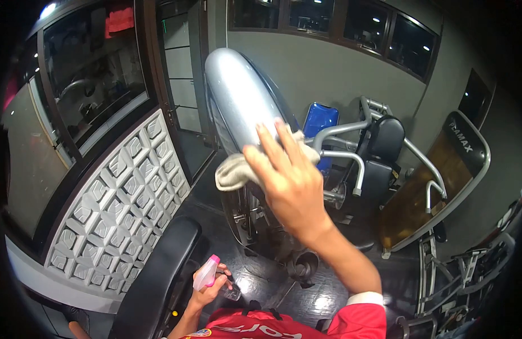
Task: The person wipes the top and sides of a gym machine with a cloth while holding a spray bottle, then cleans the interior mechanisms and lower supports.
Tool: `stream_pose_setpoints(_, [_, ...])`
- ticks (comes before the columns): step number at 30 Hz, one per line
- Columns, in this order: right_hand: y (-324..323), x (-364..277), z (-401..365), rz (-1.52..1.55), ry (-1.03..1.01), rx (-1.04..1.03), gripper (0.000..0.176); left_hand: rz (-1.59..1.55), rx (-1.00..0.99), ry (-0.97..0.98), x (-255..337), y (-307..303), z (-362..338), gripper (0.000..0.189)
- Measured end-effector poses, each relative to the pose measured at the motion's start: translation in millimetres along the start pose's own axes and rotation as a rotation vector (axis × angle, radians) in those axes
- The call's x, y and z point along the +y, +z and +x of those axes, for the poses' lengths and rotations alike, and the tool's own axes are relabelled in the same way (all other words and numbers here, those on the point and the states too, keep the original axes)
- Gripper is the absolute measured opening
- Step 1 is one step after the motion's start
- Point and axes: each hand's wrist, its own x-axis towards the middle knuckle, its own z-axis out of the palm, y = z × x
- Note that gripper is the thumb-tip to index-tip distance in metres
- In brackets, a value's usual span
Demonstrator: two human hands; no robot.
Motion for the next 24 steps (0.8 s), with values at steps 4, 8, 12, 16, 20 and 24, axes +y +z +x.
stream_pose_setpoints(4, [11, 12, 62, 0.032, -0.05, -0.061, 0.028, -0.037, -0.019, 0.008, 14, -14, 22, 0.026])
stream_pose_setpoints(8, [21, 16, 103, 0.074, -0.008, -0.104, 0.034, -0.053, -0.059, 0.059, 33, -31, 53, 0.027])
stream_pose_setpoints(12, [23, 20, 112, 0.254, 0.153, -0.157, 0.045, -0.038, -0.09, 0.141, 54, -51, 86, 0.047])
stream_pose_setpoints(16, [22, 14, 94, 0.325, 0.383, 0.042, 0.056, 0.039, -0.158, 0.229, 73, -68, 122, 0.052])
stream_pose_setpoints(20, [20, 7, 72, 0.395, 0.587, 0.231, 0.048, -0.047, -0.227, 0.204, 93, -75, 151, 0.037])
stream_pose_setpoints(24, [23, 2, 57, 0.419, 0.602, 0.374, 0.036, 0.029, -0.254, 0.307, 100, -89, 179, 0.022])
